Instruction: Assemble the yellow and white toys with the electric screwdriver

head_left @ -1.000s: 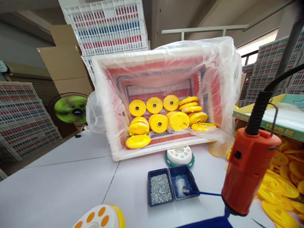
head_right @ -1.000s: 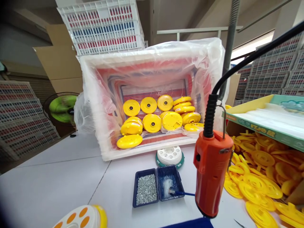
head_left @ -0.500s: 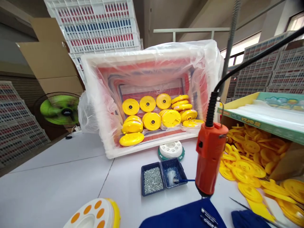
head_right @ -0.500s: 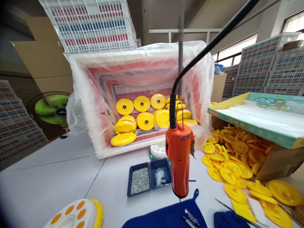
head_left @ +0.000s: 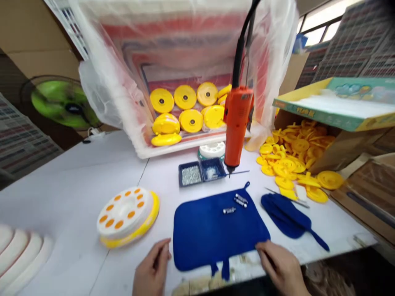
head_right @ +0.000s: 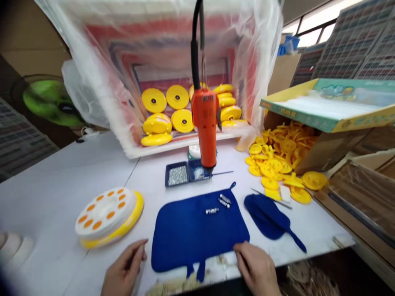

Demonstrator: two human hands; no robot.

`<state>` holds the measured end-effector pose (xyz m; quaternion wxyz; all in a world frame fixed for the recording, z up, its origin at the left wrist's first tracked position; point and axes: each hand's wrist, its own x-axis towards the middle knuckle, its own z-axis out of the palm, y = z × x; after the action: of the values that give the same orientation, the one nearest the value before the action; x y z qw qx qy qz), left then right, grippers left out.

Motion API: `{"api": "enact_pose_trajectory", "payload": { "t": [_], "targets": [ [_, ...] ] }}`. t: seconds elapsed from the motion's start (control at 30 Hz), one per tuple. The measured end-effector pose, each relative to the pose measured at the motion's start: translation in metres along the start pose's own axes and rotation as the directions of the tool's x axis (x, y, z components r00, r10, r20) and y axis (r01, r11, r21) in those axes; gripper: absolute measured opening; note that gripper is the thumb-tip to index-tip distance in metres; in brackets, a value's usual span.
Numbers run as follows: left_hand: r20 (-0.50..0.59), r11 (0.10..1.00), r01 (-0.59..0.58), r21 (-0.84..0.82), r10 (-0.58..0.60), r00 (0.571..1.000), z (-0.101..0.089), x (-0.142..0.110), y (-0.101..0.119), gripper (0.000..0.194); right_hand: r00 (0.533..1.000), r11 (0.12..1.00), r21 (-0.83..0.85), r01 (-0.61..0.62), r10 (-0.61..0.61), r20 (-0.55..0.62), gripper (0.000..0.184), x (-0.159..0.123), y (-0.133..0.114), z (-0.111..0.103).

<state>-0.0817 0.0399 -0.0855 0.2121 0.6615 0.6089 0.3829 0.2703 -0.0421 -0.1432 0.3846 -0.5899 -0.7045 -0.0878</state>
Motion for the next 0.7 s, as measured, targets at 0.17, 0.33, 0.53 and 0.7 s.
{"api": "enact_pose_trajectory", "payload": {
  "t": [0.17, 0.33, 0.53, 0.7],
  "targets": [
    [-0.114, 0.989, 0.099, 0.106, -0.086, 0.990, -0.020, -0.023, -0.016, 0.039, 0.998, 0.999, -0.048, -0.004, 0.007, 0.066, 0.018, -0.010, 0.010, 0.007],
    [-0.146, 0.977, 0.116, 0.177, -0.090, 0.985, -0.013, -0.037, -0.031, 0.032, 0.998, 0.996, -0.087, 0.015, -0.010, 0.058, 0.022, -0.013, 0.013, 0.003],
    [-0.192, 0.954, 0.079, 0.288, -0.024, 0.981, 0.000, -0.043, -0.035, 0.023, 0.998, 0.989, -0.150, -0.001, 0.011, 0.061, 0.032, -0.015, 0.010, 0.002],
    [-0.205, 0.955, 0.020, 0.295, 0.043, 0.978, 0.000, -0.048, -0.034, 0.020, 0.991, 0.981, -0.190, -0.028, 0.051, 0.120, 0.034, -0.023, 0.018, -0.001]
  ]
}}
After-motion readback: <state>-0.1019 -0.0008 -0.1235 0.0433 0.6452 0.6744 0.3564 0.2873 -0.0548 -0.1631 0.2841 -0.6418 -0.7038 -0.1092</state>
